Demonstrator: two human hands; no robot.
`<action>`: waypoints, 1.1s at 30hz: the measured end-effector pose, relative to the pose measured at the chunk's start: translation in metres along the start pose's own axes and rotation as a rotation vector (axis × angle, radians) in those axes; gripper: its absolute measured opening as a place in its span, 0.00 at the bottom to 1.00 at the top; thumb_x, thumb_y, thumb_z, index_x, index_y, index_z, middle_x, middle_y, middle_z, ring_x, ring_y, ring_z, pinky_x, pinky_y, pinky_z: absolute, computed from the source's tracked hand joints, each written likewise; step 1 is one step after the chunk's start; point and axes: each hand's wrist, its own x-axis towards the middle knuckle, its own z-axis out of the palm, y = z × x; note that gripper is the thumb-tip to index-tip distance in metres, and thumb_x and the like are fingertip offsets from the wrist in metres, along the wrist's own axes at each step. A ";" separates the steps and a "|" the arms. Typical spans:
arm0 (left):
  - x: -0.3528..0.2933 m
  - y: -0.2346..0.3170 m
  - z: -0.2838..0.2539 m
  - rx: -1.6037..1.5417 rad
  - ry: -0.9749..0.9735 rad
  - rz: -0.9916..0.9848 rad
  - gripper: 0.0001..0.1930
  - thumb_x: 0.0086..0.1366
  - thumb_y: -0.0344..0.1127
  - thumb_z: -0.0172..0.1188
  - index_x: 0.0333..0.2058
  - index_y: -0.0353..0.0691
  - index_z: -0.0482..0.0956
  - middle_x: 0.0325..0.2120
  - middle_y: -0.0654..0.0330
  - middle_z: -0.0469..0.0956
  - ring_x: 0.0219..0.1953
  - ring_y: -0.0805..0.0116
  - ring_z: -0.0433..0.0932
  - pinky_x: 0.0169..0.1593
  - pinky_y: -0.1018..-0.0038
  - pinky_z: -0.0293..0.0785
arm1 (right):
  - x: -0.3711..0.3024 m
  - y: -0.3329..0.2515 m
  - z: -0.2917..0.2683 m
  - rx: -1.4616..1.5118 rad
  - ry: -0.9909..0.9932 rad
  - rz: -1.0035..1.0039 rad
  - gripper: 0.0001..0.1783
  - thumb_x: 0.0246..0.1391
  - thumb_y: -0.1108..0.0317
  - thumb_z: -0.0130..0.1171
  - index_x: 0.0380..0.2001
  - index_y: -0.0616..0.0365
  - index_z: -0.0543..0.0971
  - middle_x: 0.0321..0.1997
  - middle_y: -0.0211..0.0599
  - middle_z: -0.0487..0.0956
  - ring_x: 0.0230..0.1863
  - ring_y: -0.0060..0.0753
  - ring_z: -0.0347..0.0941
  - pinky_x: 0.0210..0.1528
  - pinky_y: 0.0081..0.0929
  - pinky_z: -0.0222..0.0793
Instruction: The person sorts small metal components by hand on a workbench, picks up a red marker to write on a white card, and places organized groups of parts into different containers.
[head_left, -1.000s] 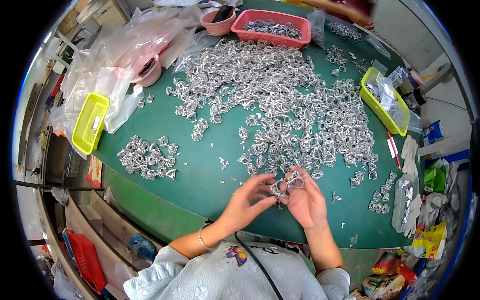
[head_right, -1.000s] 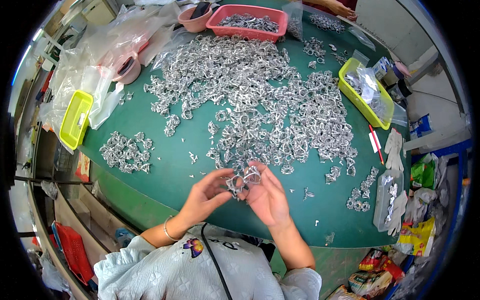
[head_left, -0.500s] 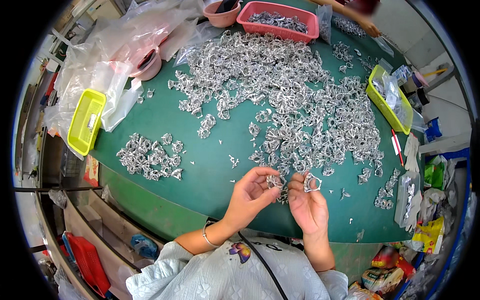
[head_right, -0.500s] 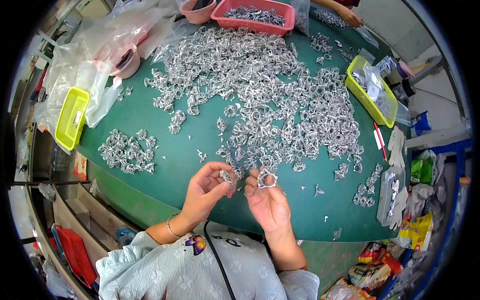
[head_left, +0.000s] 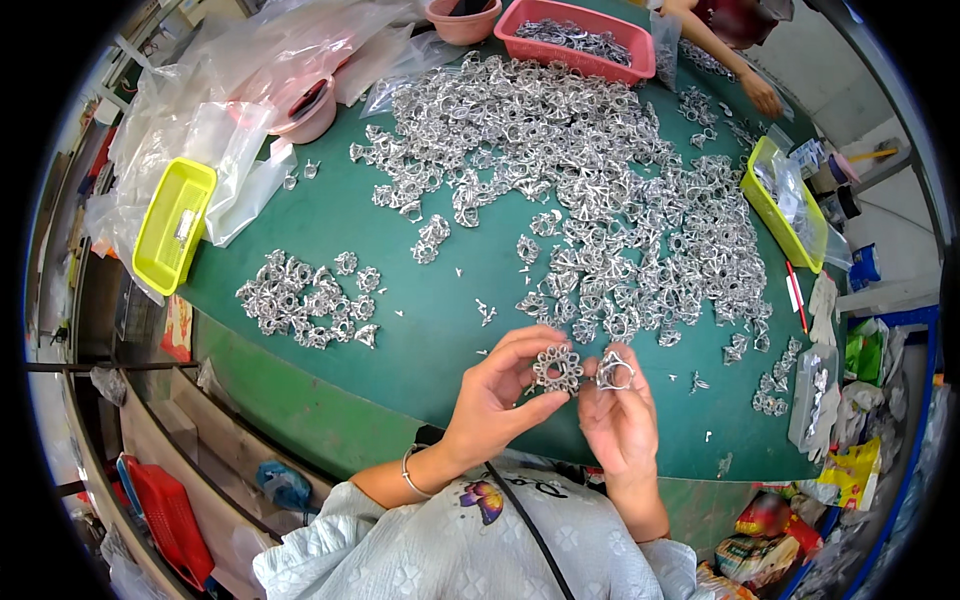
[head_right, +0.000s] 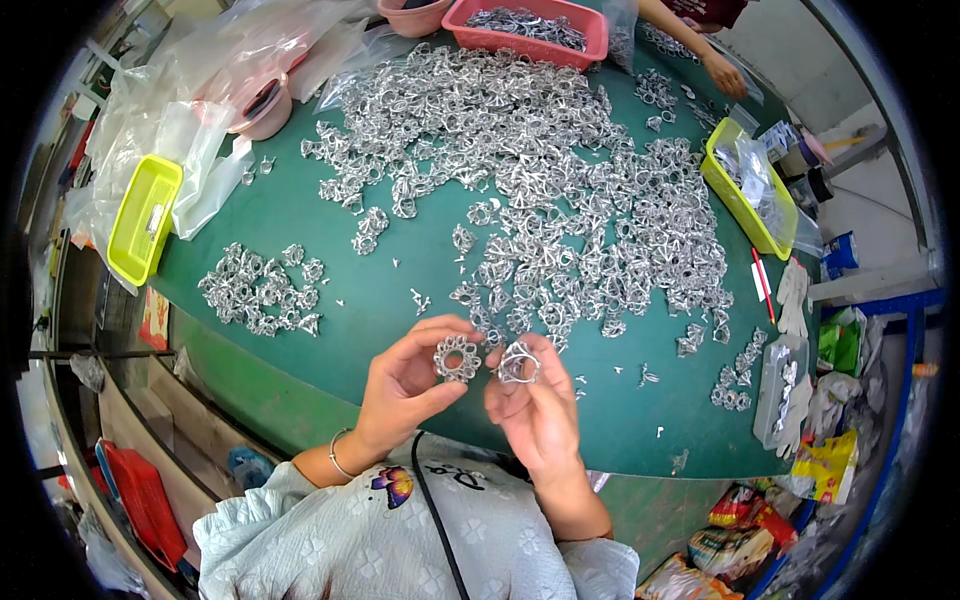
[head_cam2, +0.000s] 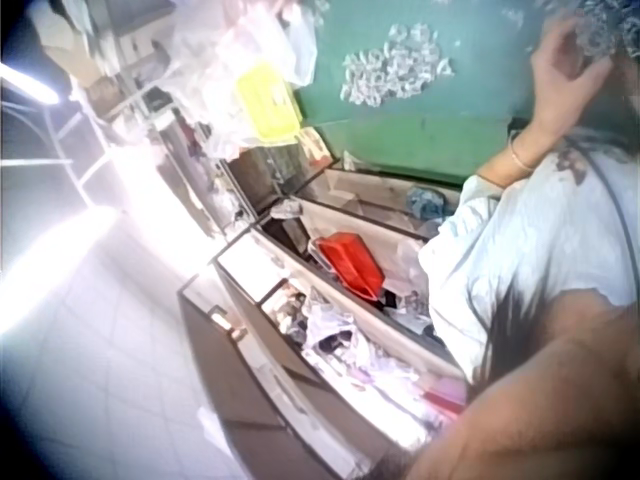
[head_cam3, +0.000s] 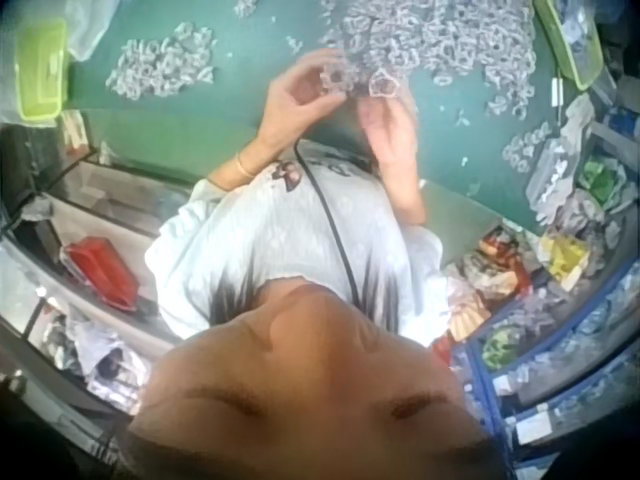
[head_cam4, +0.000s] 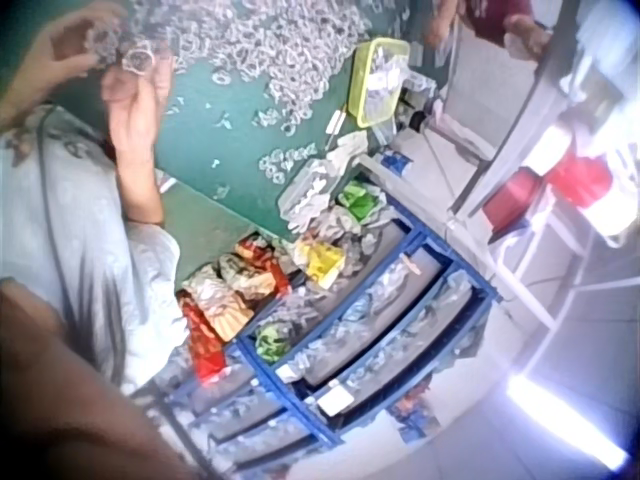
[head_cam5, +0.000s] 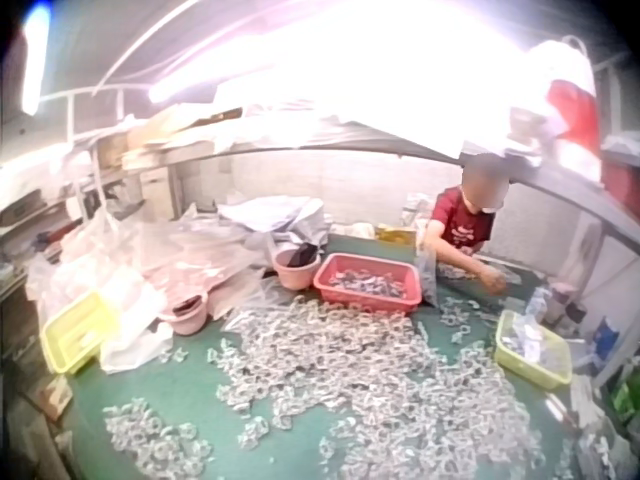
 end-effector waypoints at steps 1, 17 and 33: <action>0.000 0.002 0.000 -0.019 -0.006 -0.025 0.22 0.52 0.16 0.58 0.48 0.29 0.67 0.40 0.55 0.72 0.45 0.71 0.70 0.49 0.74 0.67 | -0.001 -0.002 0.003 -0.057 0.008 -0.042 0.13 0.58 0.69 0.49 0.46 0.55 0.67 0.43 0.47 0.72 0.34 0.34 0.73 0.24 0.22 0.71; -0.012 0.010 -0.009 -0.084 -0.087 -0.077 0.27 0.49 0.16 0.62 0.50 0.27 0.66 0.44 0.55 0.71 0.46 0.68 0.72 0.50 0.70 0.69 | -0.009 0.001 0.017 -0.781 -0.130 -0.588 0.25 0.39 0.89 0.57 0.46 0.67 0.69 0.49 0.54 0.68 0.52 0.43 0.67 0.50 0.34 0.67; -0.013 0.010 -0.012 -0.169 -0.104 -0.135 0.28 0.49 0.21 0.65 0.50 0.26 0.66 0.45 0.52 0.72 0.47 0.66 0.73 0.51 0.69 0.70 | -0.010 0.001 0.017 -0.810 -0.164 -0.598 0.23 0.40 0.87 0.57 0.44 0.69 0.68 0.48 0.53 0.69 0.49 0.40 0.69 0.50 0.34 0.68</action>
